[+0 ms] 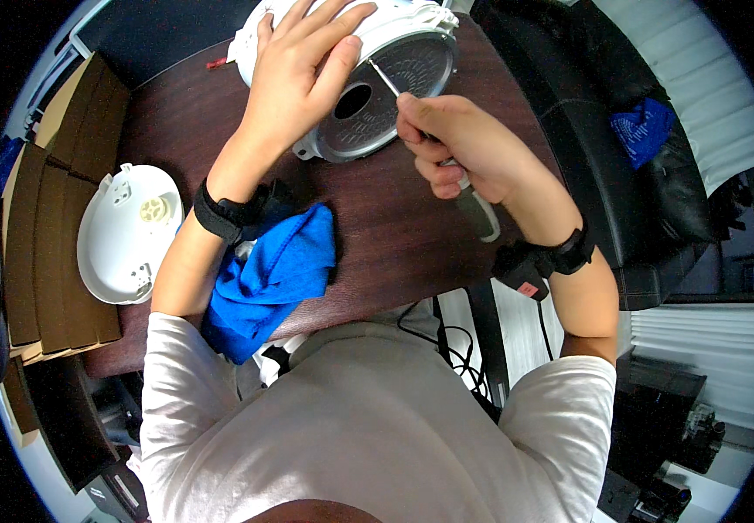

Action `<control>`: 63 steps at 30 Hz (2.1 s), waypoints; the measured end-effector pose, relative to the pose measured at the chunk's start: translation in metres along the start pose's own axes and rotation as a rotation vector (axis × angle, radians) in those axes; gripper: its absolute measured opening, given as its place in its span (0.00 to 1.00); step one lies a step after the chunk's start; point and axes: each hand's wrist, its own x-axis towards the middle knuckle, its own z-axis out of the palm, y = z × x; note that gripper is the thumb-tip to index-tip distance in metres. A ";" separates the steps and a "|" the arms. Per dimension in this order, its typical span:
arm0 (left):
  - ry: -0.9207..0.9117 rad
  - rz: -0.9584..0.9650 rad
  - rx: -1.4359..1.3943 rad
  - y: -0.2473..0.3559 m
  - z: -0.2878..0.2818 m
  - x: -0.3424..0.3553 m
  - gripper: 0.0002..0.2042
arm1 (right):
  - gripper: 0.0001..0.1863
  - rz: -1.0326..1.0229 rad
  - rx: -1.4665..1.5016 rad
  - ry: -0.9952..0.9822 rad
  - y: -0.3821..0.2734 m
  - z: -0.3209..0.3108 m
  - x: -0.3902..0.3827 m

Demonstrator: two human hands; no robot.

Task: The person uses a screwdriver to repeatedly loosen and remove screws from the base of a white appliance. The screws are placed on the table as they are removed. The person continues this process throughout the clip.

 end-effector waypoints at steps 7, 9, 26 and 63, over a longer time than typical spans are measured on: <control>-0.014 0.003 -0.009 0.001 -0.001 0.002 0.17 | 0.21 -0.059 0.371 -0.158 0.025 0.011 0.010; -0.019 0.002 -0.014 0.000 -0.001 0.002 0.17 | 0.21 -0.088 0.466 -0.206 0.033 0.013 0.015; -0.113 -0.023 -0.047 0.002 -0.005 0.005 0.18 | 0.17 -0.451 -0.464 0.261 0.037 -0.005 -0.009; -0.125 -0.044 -0.058 0.004 -0.006 0.006 0.18 | 0.17 -0.640 -1.215 0.552 0.005 -0.003 -0.008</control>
